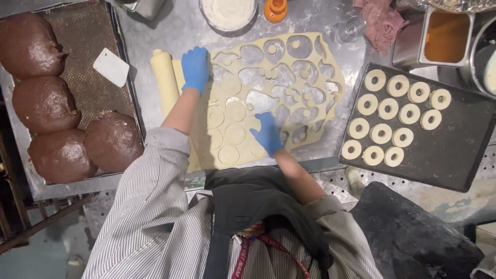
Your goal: Cutting out donut shapes from a rolled-out sheet of dough and arranging them on a baking tray.
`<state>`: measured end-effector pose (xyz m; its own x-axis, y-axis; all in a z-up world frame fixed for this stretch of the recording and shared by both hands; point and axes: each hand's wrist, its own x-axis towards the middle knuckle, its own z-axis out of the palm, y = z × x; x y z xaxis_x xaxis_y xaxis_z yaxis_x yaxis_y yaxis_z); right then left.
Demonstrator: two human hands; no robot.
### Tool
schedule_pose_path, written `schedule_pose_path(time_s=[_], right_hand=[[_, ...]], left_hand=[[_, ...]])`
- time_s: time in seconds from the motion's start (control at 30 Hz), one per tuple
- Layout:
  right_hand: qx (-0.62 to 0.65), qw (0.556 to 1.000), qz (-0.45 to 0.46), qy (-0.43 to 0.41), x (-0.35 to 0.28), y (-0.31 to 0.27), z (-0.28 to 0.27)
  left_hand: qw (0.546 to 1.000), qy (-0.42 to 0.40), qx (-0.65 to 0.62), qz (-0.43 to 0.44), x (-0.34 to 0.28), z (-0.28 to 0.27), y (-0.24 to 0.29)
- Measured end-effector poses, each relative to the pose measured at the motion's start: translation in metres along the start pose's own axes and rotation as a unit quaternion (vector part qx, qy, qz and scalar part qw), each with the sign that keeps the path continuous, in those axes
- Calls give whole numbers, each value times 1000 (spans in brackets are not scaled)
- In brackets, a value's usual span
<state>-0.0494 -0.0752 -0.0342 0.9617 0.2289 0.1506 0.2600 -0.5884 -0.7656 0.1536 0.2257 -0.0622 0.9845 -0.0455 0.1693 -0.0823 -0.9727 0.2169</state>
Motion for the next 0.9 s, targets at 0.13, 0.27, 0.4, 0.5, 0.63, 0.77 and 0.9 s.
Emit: schedule_pose_path(time_s=[0.13, 0.27, 0.4, 0.5, 0.63, 0.77, 0.9], right_hand=[[14, 989, 135, 57, -12, 32, 48], [-149, 984, 7, -93, -4, 0, 18], [-36, 999, 23, -27, -7, 4, -26], [279, 917, 255, 125, -17, 47, -79], [437, 816, 296, 237, -61, 163, -190], [413, 724, 327, 445, -121, 298, -319], [294, 704, 385, 520, -173, 387, -385]], left_hand=[[996, 1, -62, 62, -31, -4, 53], [991, -19, -127, -32, -67, 17, 72], [984, 61, -144, 86, -90, -2, 88], [848, 210, -474, -108, -99, -44, 129], [785, 134, -529, -292, -106, 20, 73], [391, 34, -851, -349, -102, 13, 105], [316, 13, -882, -350, -109, 7, 164]])
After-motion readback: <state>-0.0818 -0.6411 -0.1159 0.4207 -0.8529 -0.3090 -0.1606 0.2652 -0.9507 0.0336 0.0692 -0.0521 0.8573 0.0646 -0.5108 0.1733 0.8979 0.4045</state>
